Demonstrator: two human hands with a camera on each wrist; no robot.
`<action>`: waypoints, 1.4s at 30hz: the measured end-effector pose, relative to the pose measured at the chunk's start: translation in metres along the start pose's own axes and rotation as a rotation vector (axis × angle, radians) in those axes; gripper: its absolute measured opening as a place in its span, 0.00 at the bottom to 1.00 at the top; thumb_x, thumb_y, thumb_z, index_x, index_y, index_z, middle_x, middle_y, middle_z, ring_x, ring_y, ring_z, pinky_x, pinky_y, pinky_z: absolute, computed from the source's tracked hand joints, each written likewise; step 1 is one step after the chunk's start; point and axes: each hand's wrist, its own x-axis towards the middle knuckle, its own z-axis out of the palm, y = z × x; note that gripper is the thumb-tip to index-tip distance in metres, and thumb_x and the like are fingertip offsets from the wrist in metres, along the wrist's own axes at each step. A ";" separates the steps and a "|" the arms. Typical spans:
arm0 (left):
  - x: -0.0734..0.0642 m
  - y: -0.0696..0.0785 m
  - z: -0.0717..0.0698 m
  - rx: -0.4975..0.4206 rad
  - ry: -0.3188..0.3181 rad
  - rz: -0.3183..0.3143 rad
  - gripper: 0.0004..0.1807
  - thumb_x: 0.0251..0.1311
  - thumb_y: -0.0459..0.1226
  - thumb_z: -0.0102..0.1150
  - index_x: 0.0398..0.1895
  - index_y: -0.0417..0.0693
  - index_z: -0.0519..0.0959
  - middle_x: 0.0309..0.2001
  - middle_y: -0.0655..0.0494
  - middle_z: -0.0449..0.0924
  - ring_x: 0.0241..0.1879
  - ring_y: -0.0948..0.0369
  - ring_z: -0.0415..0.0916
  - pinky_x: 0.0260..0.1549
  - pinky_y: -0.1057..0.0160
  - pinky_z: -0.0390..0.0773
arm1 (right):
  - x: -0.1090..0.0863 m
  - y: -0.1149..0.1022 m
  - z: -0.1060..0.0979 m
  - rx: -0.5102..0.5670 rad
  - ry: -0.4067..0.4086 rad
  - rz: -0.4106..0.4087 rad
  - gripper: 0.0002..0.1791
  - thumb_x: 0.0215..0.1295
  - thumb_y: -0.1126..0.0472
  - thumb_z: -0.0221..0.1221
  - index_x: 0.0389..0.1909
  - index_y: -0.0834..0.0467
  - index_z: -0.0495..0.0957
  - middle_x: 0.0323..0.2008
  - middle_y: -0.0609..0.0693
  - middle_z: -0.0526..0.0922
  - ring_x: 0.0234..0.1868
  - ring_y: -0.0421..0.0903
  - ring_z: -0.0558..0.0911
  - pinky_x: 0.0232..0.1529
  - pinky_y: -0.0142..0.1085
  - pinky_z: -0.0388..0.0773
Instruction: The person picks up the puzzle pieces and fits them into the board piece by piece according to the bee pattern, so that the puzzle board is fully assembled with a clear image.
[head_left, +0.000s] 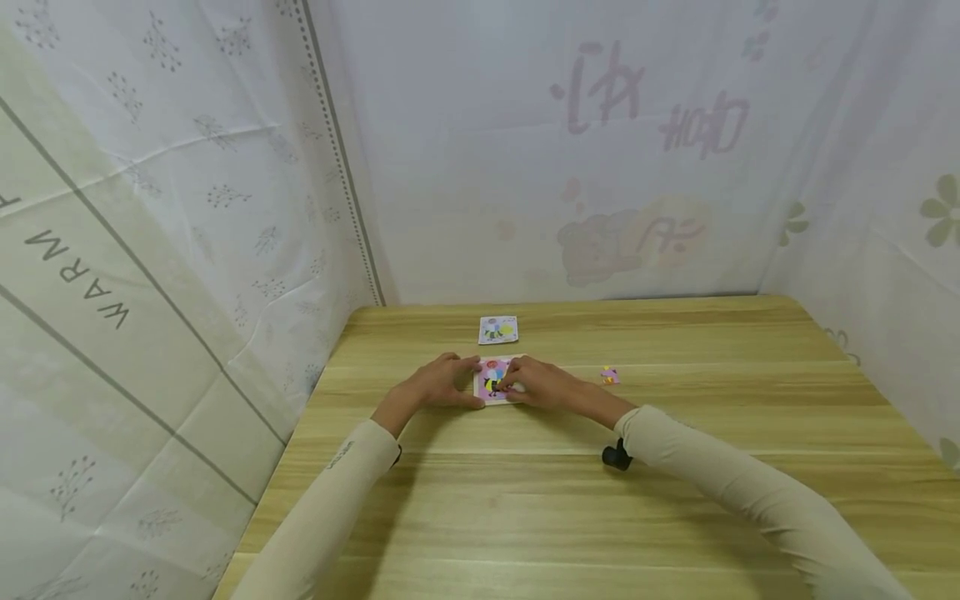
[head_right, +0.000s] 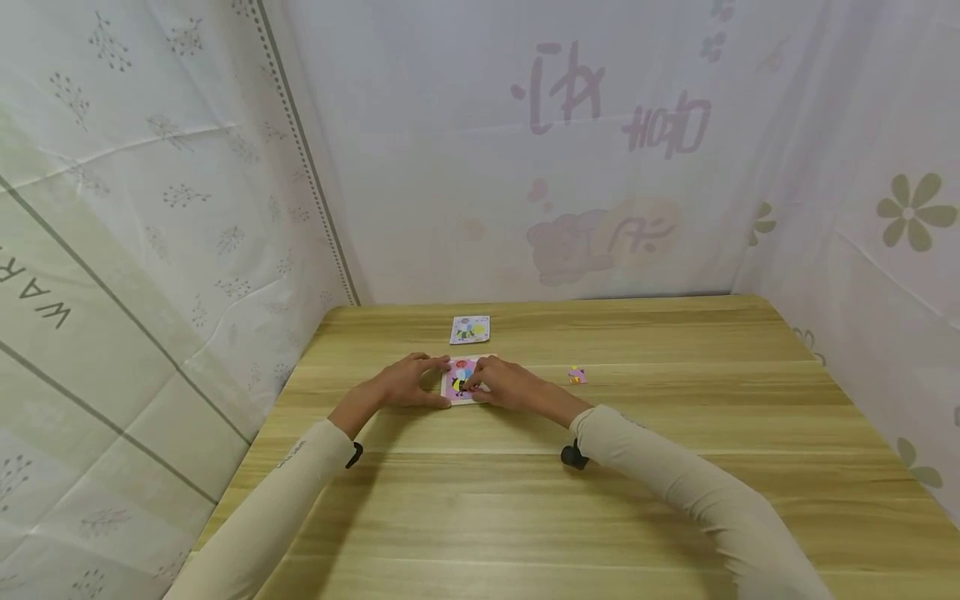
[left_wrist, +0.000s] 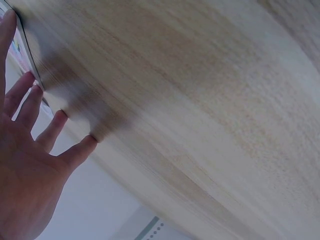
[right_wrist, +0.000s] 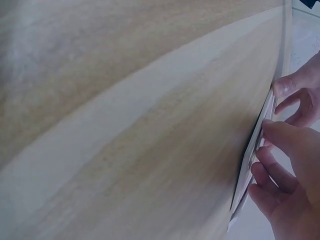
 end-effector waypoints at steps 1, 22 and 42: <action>0.000 0.000 0.000 -0.001 0.000 -0.001 0.45 0.60 0.62 0.70 0.77 0.54 0.70 0.73 0.42 0.68 0.71 0.45 0.65 0.66 0.40 0.70 | 0.000 -0.001 0.000 0.000 0.003 -0.001 0.12 0.74 0.59 0.64 0.53 0.57 0.88 0.50 0.55 0.83 0.51 0.50 0.80 0.52 0.43 0.81; -0.003 0.002 0.000 -0.004 -0.007 -0.040 0.46 0.58 0.62 0.71 0.78 0.58 0.68 0.74 0.41 0.66 0.73 0.45 0.64 0.68 0.39 0.67 | -0.016 0.003 -0.002 -0.016 0.067 0.036 0.13 0.73 0.60 0.64 0.55 0.58 0.87 0.51 0.53 0.83 0.52 0.48 0.80 0.52 0.43 0.80; -0.004 -0.001 0.003 -0.017 0.005 -0.021 0.46 0.58 0.62 0.71 0.77 0.58 0.69 0.75 0.44 0.66 0.72 0.45 0.65 0.68 0.39 0.67 | -0.091 0.055 -0.037 -0.085 0.120 0.187 0.16 0.70 0.62 0.67 0.56 0.62 0.85 0.51 0.58 0.83 0.54 0.57 0.81 0.50 0.51 0.82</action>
